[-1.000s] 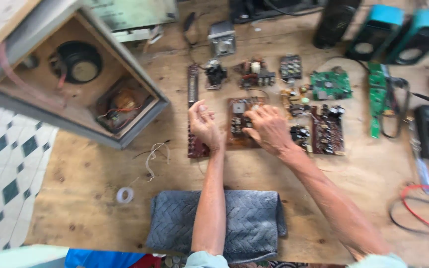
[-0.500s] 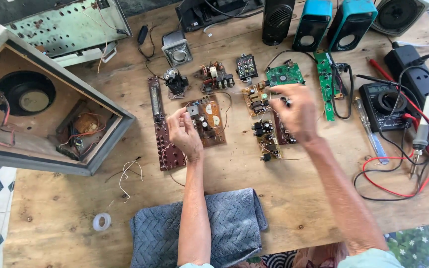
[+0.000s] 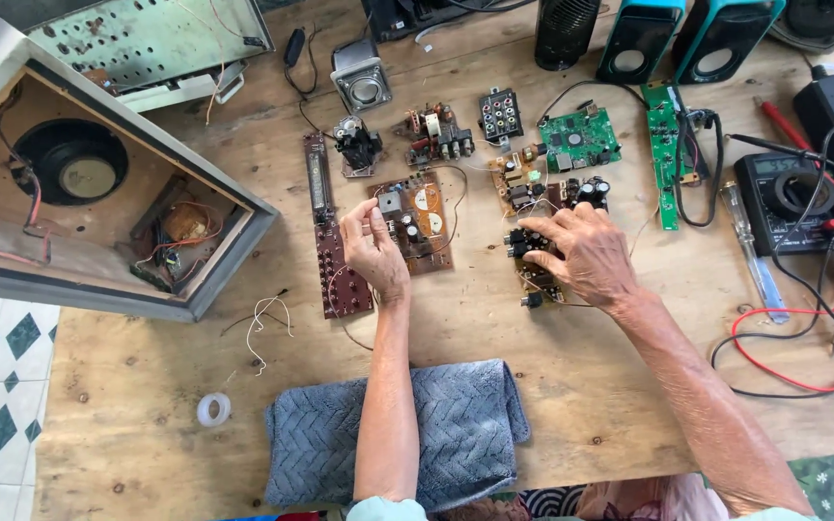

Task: The person is organizing, cleaning with a cloth, and testing various electronic circuit boards on a wooden workbench using a multimeter and soldering iron.

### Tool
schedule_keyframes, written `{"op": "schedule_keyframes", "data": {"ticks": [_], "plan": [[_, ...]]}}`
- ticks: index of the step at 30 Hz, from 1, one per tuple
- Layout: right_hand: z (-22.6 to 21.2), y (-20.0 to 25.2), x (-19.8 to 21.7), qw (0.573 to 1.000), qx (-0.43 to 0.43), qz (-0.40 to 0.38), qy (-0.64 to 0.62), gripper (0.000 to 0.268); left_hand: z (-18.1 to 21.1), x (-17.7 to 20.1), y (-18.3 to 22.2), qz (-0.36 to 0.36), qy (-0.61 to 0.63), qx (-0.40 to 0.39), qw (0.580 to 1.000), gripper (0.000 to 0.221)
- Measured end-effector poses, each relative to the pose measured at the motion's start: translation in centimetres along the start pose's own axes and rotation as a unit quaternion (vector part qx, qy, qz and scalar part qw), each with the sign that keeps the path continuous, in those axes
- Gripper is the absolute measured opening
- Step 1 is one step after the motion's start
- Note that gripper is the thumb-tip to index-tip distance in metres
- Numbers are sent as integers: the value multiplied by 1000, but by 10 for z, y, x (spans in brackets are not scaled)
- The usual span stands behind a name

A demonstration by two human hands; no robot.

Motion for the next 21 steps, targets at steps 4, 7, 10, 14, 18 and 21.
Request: {"op": "schedule_keyframes", "data": {"ticks": [4,7,10,14,18,21], "plan": [[4,-3,-12,999,16,-13,39,26,5,2,-1,-4,4,2,1000,8],[-6,-8,-31,996,26,-71,47,21,3,0,2,-7,-2,-1,1000,8],[-20,-20,-40,995,70,-14,64,19,4,-1,2,-11,-8,-11,1000,9],[-5,-42,-66,992,90,51,77,15,11,2,0,-12,-3,-14,1000,9],[-7,-48,-67,993,68,82,44,14,11,-1,4,-23,-29,-38,999,8],[-3,-34,-28,993,36,111,-26,12,17,0,0,-29,-25,-43,998,8]]}}
Point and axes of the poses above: each hand's wrist, its own y-axis away from the middle knuckle, its own x-axis out of the back of the hand, z = x × y, the point moved 5 cm from there along -y, towards the middle knuckle, and after that the axes turned 15 degrees about -y, right-handed, at the moved point
